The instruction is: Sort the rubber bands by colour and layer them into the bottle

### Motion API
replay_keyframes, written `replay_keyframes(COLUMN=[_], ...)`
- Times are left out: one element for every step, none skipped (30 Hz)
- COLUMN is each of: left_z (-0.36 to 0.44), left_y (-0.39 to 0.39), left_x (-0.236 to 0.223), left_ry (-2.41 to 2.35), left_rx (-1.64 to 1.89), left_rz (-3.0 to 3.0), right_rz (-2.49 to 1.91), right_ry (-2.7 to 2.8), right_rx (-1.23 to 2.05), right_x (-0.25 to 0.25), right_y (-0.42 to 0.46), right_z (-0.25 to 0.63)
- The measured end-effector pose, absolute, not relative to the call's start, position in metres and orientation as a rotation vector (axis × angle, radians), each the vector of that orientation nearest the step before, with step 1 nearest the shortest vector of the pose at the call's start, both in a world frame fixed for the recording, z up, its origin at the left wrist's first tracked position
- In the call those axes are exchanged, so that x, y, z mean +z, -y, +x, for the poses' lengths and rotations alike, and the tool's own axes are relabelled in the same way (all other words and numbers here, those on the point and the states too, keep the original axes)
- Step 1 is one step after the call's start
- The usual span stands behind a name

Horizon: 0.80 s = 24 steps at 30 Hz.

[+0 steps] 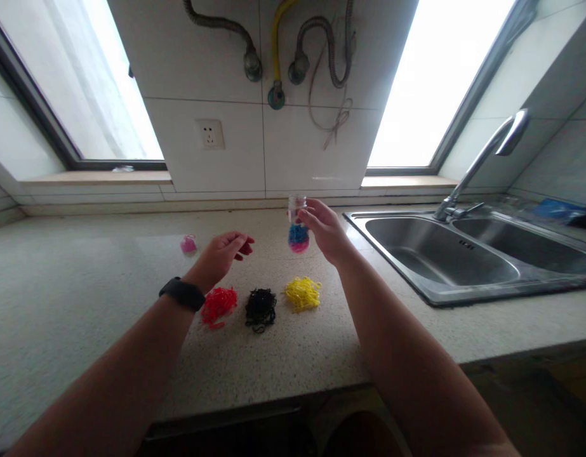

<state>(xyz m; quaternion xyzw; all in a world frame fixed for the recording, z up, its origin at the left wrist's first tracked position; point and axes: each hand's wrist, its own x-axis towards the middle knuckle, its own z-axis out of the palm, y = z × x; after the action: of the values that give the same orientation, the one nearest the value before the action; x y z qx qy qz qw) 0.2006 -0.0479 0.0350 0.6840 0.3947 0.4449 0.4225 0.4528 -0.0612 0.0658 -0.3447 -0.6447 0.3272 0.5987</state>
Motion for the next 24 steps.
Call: replay_keyframes(left_z=[0.2,0.199,0.199,0.198,0.198,0.197,0.197,0.196,0.196,0.195,0.195,0.194,0.194,0.193,0.192,0.192,0.192,0.193,0.193,0.195,0.196,0.197,0.198,0.199], left_y=[0.047,0.047,0.047,0.046,0.046,0.046,0.046,0.046,0.046,0.045,0.045,0.044,0.044,0.044,0.044,0.045,0.046,0.048,0.05,0.052,0.054,0.056,0.057,0.058], left_x=[0.035,0.036,0.036,0.036,0.036,0.036,0.037,0.037,0.037,0.037,0.037,0.037,0.038,0.038,0.038,0.038,0.039,0.04,0.04,0.041,0.042,0.043,0.043,0.044], left_ry=[-0.993,-0.994,-0.996,-0.999,-1.001,-1.003,-1.006,-1.006,-1.003,-0.998,-0.992,-0.985,-0.976,-0.963,-0.945,-0.924,-0.9,-0.877,-0.856,-0.842,-0.833,-0.829,-0.83,-0.832], left_rx=[1.112,1.114,1.12,1.128,1.132,1.135,1.135,1.133,1.128,1.121,1.113,1.106,1.099,1.089,1.067,1.029,0.975,0.914,0.856,0.808,0.781,0.772,0.772,0.779], left_rz=[1.712,1.709,1.705,1.7,1.699,1.7,1.704,1.712,1.724,1.738,1.754,1.77,1.787,1.808,1.839,1.881,1.931,1.983,2.033,2.079,2.119,2.153,2.181,2.202], right_rz=[-0.794,-0.781,-0.763,-0.748,-0.741,-0.745,-0.755,-0.766,-0.772,-0.772,-0.767,-0.758,-0.75,-0.744,-0.74,-0.739,-0.738,-0.739,-0.741,-0.744,-0.749,-0.754,-0.756,-0.753], right_ry=[1.495,1.494,1.493,1.49,1.49,1.492,1.497,1.504,1.513,1.52,1.524,1.525,1.523,1.521,1.517,1.514,1.511,1.51,1.509,1.511,1.513,1.514,1.516,1.516], right_rx=[0.762,0.77,0.778,0.782,0.781,0.779,0.782,0.793,0.808,0.824,0.838,0.851,0.861,0.868,0.871,0.869,0.861,0.851,0.838,0.826,0.816,0.811,0.812,0.819], right_x=[0.064,0.063,0.062,0.062,0.061,0.061,0.061,0.061,0.06,0.06,0.059,0.058,0.056,0.055,0.054,0.052,0.05,0.048,0.046,0.044,0.042,0.04,0.038,0.037], right_y=[0.06,0.059,0.058,0.058,0.058,0.058,0.059,0.059,0.06,0.06,0.06,0.06,0.06,0.06,0.06,0.06,0.059,0.059,0.059,0.059,0.059,0.059,0.06,0.06], right_z=[0.452,0.451,0.45,0.449,0.448,0.448,0.447,0.447,0.446,0.445,0.444,0.443,0.441,0.44,0.437,0.435,0.432,0.429,0.425,0.422,0.419,0.415,0.412,0.41])
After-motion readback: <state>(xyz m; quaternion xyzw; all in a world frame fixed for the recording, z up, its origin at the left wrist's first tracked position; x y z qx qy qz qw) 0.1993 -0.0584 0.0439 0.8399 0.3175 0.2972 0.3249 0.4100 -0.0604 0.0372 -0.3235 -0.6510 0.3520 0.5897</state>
